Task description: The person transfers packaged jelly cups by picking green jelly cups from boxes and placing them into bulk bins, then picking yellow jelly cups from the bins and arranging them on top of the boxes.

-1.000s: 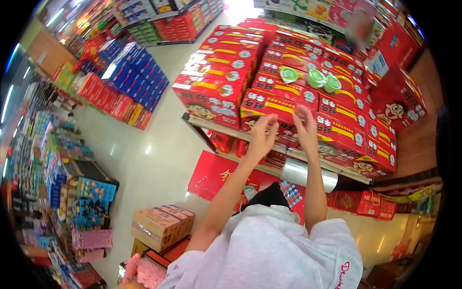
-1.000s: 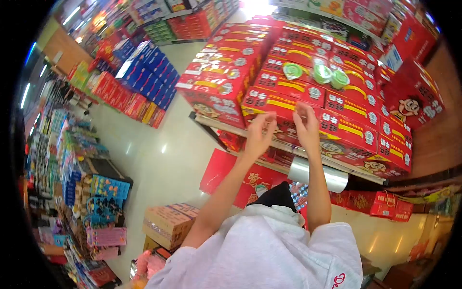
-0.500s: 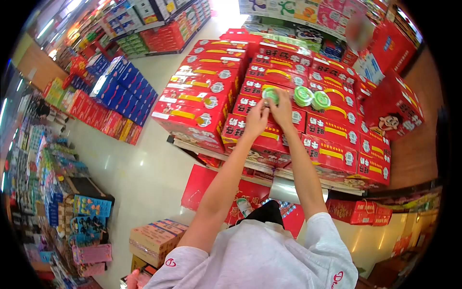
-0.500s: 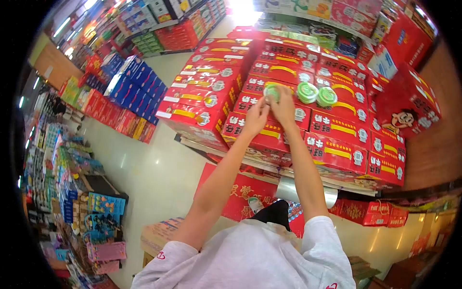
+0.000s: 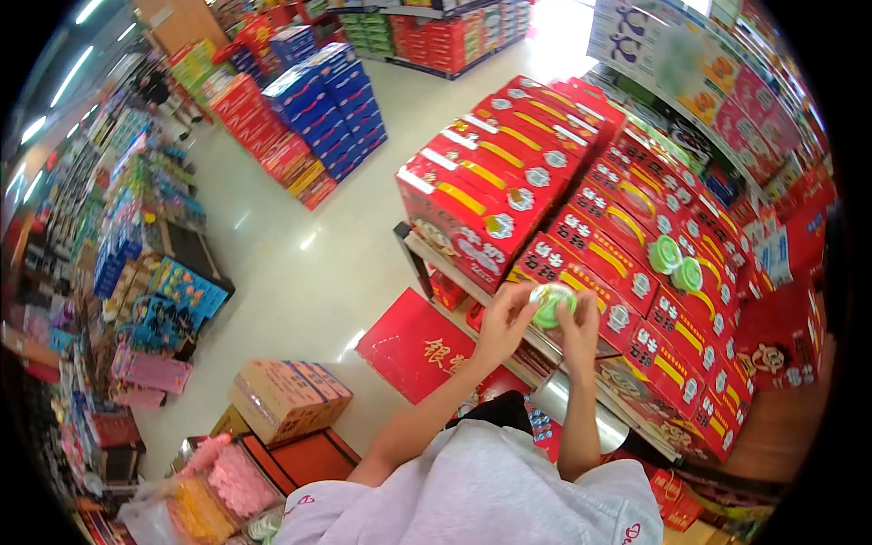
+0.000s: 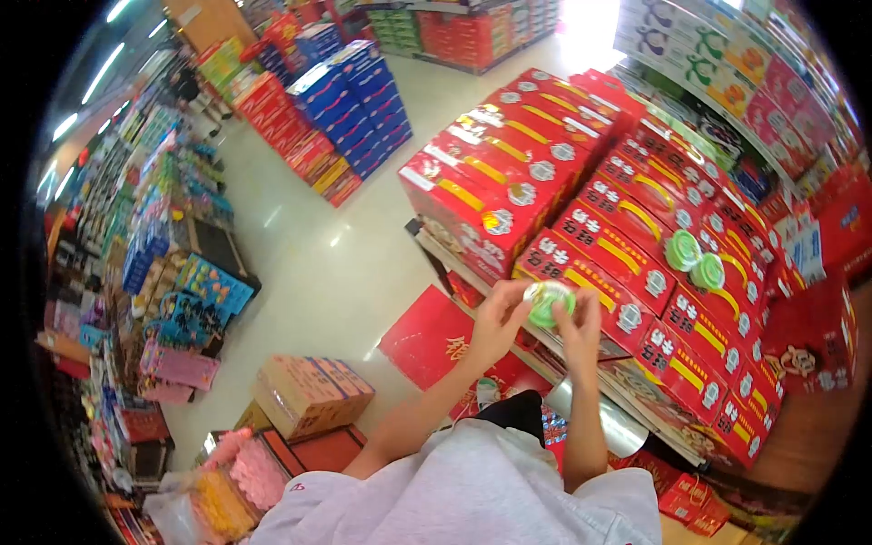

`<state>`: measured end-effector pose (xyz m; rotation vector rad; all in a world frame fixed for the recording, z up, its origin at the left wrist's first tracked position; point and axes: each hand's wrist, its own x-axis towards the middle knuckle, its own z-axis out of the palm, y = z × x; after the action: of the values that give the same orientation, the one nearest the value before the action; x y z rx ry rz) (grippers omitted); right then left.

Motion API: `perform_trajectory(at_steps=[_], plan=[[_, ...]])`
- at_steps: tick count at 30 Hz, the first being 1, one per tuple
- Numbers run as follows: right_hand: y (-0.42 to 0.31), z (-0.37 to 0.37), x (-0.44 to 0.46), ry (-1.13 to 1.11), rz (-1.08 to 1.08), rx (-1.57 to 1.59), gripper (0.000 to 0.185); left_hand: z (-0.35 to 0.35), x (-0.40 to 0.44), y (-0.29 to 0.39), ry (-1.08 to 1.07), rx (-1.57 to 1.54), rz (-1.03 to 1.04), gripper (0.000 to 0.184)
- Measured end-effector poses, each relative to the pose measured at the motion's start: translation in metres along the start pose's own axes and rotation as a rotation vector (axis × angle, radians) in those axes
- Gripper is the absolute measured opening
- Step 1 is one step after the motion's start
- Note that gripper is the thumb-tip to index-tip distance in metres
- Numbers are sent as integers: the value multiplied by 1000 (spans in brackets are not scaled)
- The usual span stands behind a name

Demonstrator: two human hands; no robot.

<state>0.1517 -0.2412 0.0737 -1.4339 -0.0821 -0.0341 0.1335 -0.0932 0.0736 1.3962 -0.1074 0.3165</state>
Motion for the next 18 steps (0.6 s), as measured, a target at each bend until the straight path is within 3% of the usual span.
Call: perform_trajectory(at_steps=[2,4,6,8,15,18], plan=[[-6,44,-31,-43,102,111,32,-25,-30,5,107,85,42,24],[1,81,-56,-124,140,164,36,-48,-61,6,330,-6,-150,19],[45,98,-74,-282,194,150,39,-76,-87,0,423,80,-101,20],[47,125,-88,-366,162,150,36,-102,-109,1,525,168,-60,21],[39,195,-124,-654,396,223,17,-156,-181,27,729,200,39,24],[54,220,-144,-798,448,140,13,-177,-214,26,881,185,-25,26]])
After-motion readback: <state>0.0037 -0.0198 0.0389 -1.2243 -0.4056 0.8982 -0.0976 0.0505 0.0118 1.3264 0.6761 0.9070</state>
